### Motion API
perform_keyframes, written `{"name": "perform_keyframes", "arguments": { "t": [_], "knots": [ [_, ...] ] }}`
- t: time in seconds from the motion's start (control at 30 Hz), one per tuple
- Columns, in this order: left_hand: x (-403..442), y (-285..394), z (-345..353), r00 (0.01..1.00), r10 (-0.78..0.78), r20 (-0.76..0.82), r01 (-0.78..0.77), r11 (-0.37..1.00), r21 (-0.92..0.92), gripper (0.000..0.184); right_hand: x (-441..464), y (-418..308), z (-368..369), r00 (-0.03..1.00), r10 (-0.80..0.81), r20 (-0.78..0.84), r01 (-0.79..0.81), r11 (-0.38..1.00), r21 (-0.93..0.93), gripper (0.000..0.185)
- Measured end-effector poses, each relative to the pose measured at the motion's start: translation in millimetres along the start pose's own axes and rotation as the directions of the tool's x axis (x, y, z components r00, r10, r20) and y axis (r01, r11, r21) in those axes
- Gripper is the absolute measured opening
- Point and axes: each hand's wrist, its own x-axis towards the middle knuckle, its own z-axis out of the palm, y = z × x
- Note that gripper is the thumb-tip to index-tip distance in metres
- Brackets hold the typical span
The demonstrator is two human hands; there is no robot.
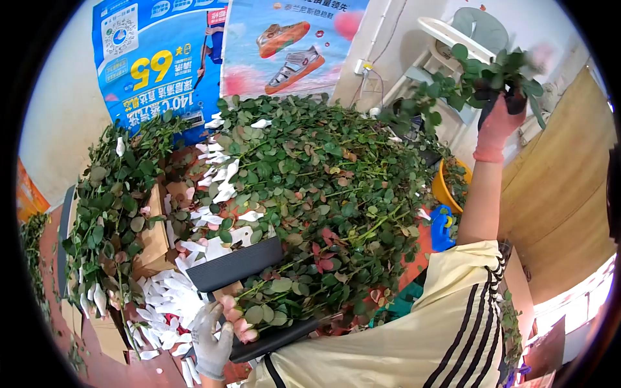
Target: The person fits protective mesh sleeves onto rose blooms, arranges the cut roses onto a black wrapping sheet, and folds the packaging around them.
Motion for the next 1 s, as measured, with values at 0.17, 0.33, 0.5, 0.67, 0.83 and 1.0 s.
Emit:
{"name": "perform_keyframes", "arguments": {
  "t": [0.17, 0.33, 0.5, 0.67, 0.83, 1.0],
  "knots": [
    [-7, -4, -1, 1.0, -0.01, 0.011, 0.01, 0.999, -0.035, 0.036, -90, 3, 37, 0.731, -0.182, 0.658, 0.572, 0.689, -0.445, 0.028],
    [-10, -10, 2, 0.997, 0.035, 0.07, -0.036, 0.999, 0.023, 0.036, -252, 18, 99, 0.062, 0.335, 0.94, 0.685, 0.671, -0.285, 0.03],
    [-6, -7, -5, 0.999, 0.002, 0.052, -0.005, 0.998, 0.062, 0.035, -371, 64, 134, -0.322, 0.293, 0.9, 0.545, 0.835, -0.076, 0.032],
    [-12, -26, 0, 0.997, -0.08, 0.013, 0.078, 0.993, 0.085, 0.037, -445, 86, 208, 0.067, 0.396, 0.916, 0.2, 0.894, -0.401, 0.022],
    [-11, -20, -5, 0.995, -0.099, 0.013, 0.097, 0.987, 0.125, 0.037, -495, 103, 228, 0.029, 0.462, 0.887, 0.4, 0.808, -0.433, 0.018],
    [-13, -21, 0, 0.983, -0.181, 0.036, 0.177, 0.981, 0.084, 0.038, -445, 87, 201, -0.215, 0.39, 0.895, 0.479, 0.841, -0.251, 0.017]
  ]
}}
